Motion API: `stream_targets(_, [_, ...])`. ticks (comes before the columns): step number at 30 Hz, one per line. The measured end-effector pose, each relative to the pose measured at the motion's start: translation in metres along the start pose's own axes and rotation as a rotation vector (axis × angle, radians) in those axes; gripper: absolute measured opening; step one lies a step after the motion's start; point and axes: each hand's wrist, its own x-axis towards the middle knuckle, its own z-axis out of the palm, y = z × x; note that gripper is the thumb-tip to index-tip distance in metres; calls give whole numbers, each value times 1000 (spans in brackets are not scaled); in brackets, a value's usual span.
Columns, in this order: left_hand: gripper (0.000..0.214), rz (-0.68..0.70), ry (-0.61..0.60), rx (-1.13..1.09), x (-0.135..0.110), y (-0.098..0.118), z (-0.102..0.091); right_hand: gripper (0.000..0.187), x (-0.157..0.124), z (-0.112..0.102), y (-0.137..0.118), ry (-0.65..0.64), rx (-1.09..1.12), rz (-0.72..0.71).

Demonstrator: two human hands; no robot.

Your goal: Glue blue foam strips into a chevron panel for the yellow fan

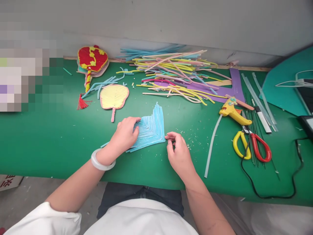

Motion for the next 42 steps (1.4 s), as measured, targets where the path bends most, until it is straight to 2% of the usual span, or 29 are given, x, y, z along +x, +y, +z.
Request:
stream_targets(5, [39,82,-74,-11,12,10,3,21,-26,-2,-2,22,16,68])
stream_targets(12, [42,364,-96,25,26,25,18,21,-55,0,-6,-23,-11,-96])
stream_targets(14, [43,409,-35,32,26,24,18,17,-54,-6,-6,17,-20,-108])
stream_targets(16, [43,401,75,29,24,19,14,11,-51,-16,-4,134,-46,-84])
stream_targets(19, [37,360,209,7,19,6,6,21,-46,-34,4,358,-87,-6])
stream_targets(22, [34,328,284,14,15,-10,3,28,-46,-49,13,490,-138,61])
stream_targets(26, [33,282,341,-18,15,-26,4,35,-50,-56,22,538,-221,101])
stream_targets(30, [31,258,401,-69,13,-25,2,43,-50,-56,26,498,-238,114])
stream_targets(32, [30,264,400,-78,11,-22,0,37,-47,-54,26,488,-237,90])
stream_targets(35, [31,292,380,-78,6,-17,-2,18,-43,-46,27,486,-270,-57])
stream_targets(38, [34,341,304,-67,2,-14,-3,11,-41,-38,25,441,-304,-185])
stream_targets(42, [49,467,118,19,-3,-12,-4,25,-38,-30,19,403,-345,-240])
